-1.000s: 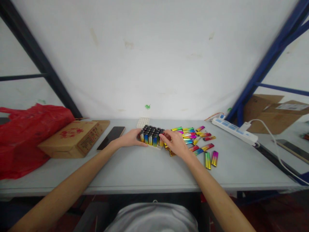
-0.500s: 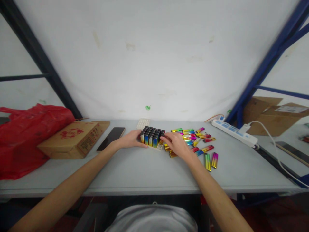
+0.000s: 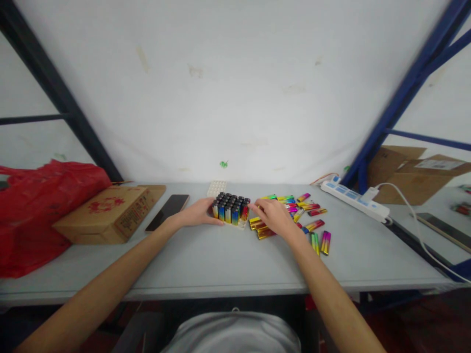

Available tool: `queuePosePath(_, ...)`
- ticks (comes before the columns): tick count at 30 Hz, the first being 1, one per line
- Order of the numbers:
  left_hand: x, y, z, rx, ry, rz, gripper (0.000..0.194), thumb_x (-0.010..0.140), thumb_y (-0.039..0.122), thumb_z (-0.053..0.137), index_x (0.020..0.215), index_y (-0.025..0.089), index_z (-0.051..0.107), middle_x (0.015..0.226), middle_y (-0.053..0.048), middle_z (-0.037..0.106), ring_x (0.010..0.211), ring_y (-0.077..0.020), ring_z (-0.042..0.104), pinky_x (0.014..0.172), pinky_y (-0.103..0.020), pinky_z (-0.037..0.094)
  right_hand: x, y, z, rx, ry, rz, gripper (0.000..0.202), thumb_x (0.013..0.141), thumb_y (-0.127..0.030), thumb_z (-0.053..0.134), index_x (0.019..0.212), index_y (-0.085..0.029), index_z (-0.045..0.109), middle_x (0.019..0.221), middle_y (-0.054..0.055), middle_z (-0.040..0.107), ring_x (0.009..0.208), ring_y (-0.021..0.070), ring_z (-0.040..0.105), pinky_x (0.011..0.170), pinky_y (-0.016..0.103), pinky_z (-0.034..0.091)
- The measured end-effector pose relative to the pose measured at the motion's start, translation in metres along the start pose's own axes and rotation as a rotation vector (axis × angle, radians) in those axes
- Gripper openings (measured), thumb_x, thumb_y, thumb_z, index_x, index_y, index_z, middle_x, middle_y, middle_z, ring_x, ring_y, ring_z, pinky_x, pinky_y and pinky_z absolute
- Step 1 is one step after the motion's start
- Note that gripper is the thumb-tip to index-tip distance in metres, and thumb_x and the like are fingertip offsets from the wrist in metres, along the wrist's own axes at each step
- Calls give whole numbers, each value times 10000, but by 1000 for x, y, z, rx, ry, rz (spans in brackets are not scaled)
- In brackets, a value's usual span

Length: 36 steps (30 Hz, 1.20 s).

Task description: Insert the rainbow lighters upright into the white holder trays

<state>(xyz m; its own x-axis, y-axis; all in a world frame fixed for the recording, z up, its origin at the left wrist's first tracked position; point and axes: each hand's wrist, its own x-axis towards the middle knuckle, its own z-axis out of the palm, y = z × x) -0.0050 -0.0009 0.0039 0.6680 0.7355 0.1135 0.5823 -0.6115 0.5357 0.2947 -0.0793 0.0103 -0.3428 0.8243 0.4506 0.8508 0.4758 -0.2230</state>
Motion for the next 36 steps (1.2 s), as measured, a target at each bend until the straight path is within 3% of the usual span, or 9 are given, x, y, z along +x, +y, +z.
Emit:
queuePosePath(4, 0, -1, 0, 9, 8, -14, 641, 631, 693, 824, 958, 168, 659, 905, -56, 697, 803, -256, 630, 665, -319, 447, -2, 29, -28, 20, 55, 37, 441, 1066, -470, 414, 838, -202, 680, 777, 58, 699, 708, 201, 617, 693, 310, 412)
queuePosePath(8, 0, -1, 0, -10, -2, -22, 634, 629, 673, 834, 975, 169, 665, 907, -53, 699, 805, -252, 629, 657, -314, 450, -14, 62, -43, 60, -30, 43, 296, 997, -426, 557, 978, -213, 762, 987, 93, 764, 878, 248, 697, 826, 361, 502)
queuePosePath(15, 0, 0, 0, -49, -14, 14, 626, 654, 659, 830, 1026, 182, 673, 957, -49, 716, 854, -258, 644, 697, -314, 473, -29, 91, -32, 79, -116, 28, 212, 928, -303, 634, 1041, -231, 799, 1109, 111, 770, 1017, 294, 707, 945, 445, 530)
queuePosePath(21, 0, 0, 1, -72, 11, 11, 633, 619, 656, 850, 999, 177, 688, 929, -55, 724, 845, -262, 652, 718, -318, 486, -23, 105, -24, -14, -169, 51, 209, 924, -303, 640, 1001, -193, 800, 983, 130, 749, 886, 275, 691, 870, 411, 528)
queuePosePath(23, 0, 0, 1, -73, 19, -1, 639, 608, 660, 853, 994, 178, 688, 917, -55, 724, 843, -264, 651, 723, -321, 490, -22, 103, -25, 16, -140, 69, 234, 939, -337, 624, 986, -184, 795, 983, 133, 736, 884, 266, 688, 867, 400, 528)
queuePosePath(27, 0, -2, 2, -67, 30, -4, 656, 596, 658, 857, 1009, 179, 685, 923, -59, 724, 857, -272, 650, 741, -329, 496, -17, 85, -29, 163, 65, 174, 334, 944, -449, 605, 1056, -185, 776, 1044, 130, 727, 837, 243, 696, 817, 389, 546)
queuePosePath(31, 1, -5, 3, -41, 19, 12, 650, 623, 658, 843, 1024, 174, 680, 976, -67, 724, 869, -273, 651, 748, -337, 494, -2, 55, -33, 580, 202, 345, 455, 851, -566, 714, 1114, -196, 750, 1050, 100, 743, 783, 212, 683, 714, 348, 549)
queuePosePath(36, 1, -6, 3, -39, 9, 50, 644, 662, 645, 835, 1071, 175, 672, 1044, -72, 726, 914, -272, 655, 782, -336, 496, 21, 25, -26, 1119, 391, 429, 433, 695, -486, 879, 1031, -250, 742, 1046, 41, 730, 919, 183, 661, 776, 296, 544)
